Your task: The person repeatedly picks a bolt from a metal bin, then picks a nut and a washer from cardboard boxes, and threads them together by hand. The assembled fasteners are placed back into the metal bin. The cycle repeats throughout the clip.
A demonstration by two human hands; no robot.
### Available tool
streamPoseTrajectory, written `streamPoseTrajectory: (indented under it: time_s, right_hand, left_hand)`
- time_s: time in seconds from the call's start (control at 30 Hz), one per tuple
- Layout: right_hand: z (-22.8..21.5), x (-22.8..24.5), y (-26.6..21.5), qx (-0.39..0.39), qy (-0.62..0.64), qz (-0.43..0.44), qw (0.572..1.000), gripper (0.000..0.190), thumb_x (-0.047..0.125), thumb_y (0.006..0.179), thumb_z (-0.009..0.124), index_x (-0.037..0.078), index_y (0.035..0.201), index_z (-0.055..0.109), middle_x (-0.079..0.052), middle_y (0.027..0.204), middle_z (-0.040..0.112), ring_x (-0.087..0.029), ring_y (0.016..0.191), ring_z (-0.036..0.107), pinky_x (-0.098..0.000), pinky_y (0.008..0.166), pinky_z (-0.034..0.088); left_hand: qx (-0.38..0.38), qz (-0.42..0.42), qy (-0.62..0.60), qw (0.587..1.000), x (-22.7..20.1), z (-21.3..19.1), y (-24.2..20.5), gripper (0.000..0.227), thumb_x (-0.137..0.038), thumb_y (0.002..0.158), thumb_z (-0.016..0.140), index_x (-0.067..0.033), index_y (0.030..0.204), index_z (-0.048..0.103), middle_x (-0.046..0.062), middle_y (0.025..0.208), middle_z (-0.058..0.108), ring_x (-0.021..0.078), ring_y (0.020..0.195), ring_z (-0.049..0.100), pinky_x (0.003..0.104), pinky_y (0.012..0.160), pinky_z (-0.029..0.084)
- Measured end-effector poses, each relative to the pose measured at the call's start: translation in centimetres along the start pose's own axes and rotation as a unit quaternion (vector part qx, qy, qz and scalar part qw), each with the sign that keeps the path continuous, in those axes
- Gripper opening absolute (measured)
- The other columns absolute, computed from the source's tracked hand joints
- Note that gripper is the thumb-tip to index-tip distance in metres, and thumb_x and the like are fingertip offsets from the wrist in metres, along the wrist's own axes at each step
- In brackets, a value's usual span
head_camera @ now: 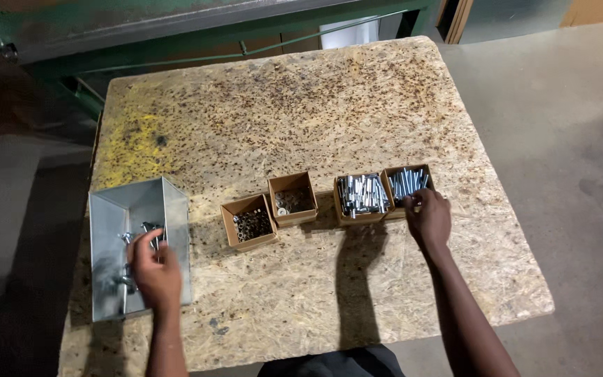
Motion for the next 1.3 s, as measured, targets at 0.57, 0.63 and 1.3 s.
streamPoseTrajectory:
  time_s: [0.57,0.63,1.3]
  right_hand:
    - [1.6,-3.7,1.8,0.073,0.164,0.163,0.970,0.033,0.040,0.101,0.081,0.020,0.126,0.091,-0.010,0.113,0.090,-0.045,0.123,0.081,-0.0594,0.104,0.063]
    - [0.9,-4.6,-0.2,0.050,0.211,0.183,0.959,0.034,0.041,0.102,0.079,0.018,0.125,0.092,-0.013,0.114,0.089,-0.048,0.124,0.079,-0.0609,0.106,0.060]
    - [2.0,-1.8,-14.4,0.121,0.624,0.154,0.757,0.019,0.003,0.114,0.074,-0.002,0.130,0.082,-0.014,0.108,0.080,-0.014,0.082,0.060,-0.0292,0.070,0.051]
  left_hand:
    - [0.346,0.096,-0.193,0.913,-26.4,26.4,-8.0,0.051,-0.014,0.106,0.083,-0.0063,0.155,0.072,0.024,0.147,0.070,0.0468,0.134,0.074,0.059,0.109,0.064]
    - [0.354,0.130,-0.171,0.910,-27.4,28.7,-8.4,0.067,-0.010,0.096,0.094,-0.0037,0.158,0.069,0.025,0.153,0.065,0.0514,0.138,0.071,0.063,0.110,0.062]
    - [0.326,0.151,-0.090,0.929,-25.7,38.1,-9.9,0.049,0.025,0.096,0.071,-0.0038,0.133,0.058,0.026,0.148,0.056,0.0130,0.085,0.063,0.016,0.050,0.055]
Point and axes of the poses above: each hand's wrist, its own y-axis towards the middle knuckle, its own z-axis out of the palm, x = y × z, the point moved 7 cm from there along y, towards the middle knuckle
